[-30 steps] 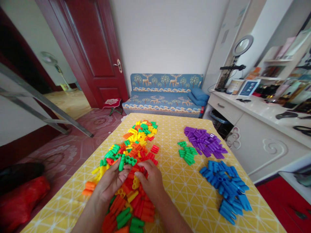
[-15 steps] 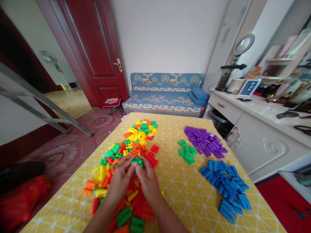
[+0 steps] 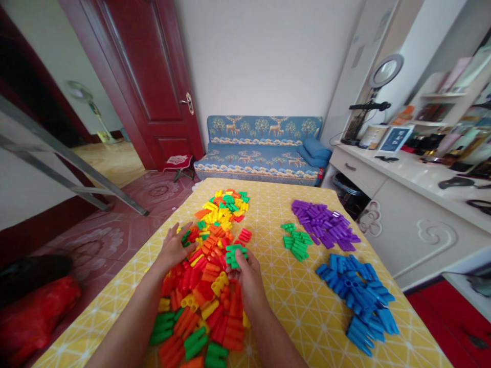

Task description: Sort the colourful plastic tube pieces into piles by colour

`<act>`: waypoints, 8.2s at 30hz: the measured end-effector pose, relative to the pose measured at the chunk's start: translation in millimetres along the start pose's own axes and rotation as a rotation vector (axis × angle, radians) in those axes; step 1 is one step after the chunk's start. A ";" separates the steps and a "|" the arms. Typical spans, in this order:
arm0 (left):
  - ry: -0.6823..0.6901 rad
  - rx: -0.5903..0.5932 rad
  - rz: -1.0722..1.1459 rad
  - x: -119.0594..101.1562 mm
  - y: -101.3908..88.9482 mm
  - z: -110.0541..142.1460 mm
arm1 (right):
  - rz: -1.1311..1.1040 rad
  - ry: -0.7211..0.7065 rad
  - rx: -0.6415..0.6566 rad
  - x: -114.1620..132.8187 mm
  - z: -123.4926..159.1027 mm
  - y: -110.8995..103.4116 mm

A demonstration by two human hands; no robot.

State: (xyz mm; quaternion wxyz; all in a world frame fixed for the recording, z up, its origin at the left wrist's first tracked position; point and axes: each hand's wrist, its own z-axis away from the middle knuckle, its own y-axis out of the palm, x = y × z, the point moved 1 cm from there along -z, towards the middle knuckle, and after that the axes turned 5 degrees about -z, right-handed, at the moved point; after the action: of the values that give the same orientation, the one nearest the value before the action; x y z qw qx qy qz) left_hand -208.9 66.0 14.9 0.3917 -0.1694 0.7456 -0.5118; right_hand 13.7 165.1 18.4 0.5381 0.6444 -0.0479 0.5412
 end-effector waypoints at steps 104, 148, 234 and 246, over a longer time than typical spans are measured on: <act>0.847 0.365 0.225 -108.5 37.9 149.6 | 1.518 -0.835 -0.487 82.3 -46.3 -170.2; -0.176 -0.055 -0.088 53.7 -16.1 25.1 | 1.127 -0.572 0.131 -14.9 -9.5 -50.6; 0.531 0.254 0.137 -83.5 -7.4 96.3 | 0.596 -0.304 0.315 -13.6 3.9 -46.5; 0.388 -0.193 0.212 -33.9 3.3 80.0 | 0.692 -0.720 -0.539 62.8 -19.3 -120.5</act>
State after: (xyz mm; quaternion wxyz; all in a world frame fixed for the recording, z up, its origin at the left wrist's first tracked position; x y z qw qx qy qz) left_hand -126.3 39.1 12.3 0.2746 -0.0253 0.8659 -0.4172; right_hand 104.7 262.3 -15.0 0.4245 0.5750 -0.5733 0.4006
